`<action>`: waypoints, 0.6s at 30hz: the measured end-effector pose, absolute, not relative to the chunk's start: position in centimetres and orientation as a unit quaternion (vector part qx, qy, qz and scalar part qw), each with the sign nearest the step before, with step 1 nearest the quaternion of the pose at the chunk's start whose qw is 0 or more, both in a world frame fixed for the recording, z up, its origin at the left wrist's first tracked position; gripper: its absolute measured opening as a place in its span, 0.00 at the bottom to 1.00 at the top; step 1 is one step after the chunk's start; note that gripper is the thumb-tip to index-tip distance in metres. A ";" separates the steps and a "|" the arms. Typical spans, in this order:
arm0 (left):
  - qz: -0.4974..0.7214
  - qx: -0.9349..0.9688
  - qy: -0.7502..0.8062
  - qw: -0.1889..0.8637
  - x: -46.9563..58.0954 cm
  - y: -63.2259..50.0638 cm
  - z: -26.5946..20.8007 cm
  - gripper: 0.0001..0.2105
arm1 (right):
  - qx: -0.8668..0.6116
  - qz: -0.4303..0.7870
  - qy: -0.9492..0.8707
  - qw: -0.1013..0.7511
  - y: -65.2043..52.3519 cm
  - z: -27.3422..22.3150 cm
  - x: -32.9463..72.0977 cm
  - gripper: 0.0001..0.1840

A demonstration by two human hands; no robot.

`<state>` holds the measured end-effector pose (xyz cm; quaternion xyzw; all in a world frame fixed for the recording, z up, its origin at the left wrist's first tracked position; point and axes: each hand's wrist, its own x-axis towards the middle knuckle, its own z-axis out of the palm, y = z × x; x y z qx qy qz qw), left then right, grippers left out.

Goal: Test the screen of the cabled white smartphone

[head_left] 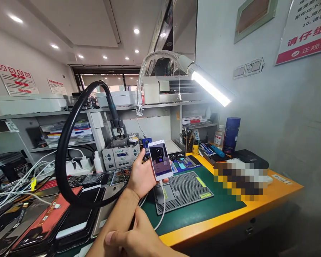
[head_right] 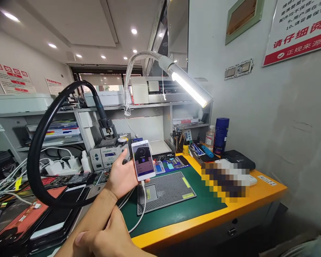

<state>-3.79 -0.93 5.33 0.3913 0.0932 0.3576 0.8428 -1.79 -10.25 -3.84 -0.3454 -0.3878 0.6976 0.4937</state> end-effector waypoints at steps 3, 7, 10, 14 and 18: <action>0.360 0.389 0.097 0.843 -3.7 -0.9 5.3 0.29 | -0.349 0.693 -0.397 0.491 -10.3 -3.4 -1.7 0.35; 0.352 0.391 0.102 0.845 -3.6 -0.9 5.4 0.29 | -0.344 0.702 -0.384 0.491 -10.5 -3.2 -1.8 0.34; 0.346 0.394 0.102 0.845 -3.6 -0.9 5.4 0.29 | -0.337 0.706 -0.389 0.487 -10.6 -3.0 -1.6 0.35; 0.348 0.392 0.108 0.844 -3.6 -0.8 5.2 0.30 | -0.357 0.694 -0.420 0.464 -10.5 -2.5 -1.2 0.34; 0.352 0.401 0.109 0.839 -3.7 -0.8 5.2 0.29 | -0.360 0.709 -0.399 0.457 -10.5 -2.4 -1.3 0.33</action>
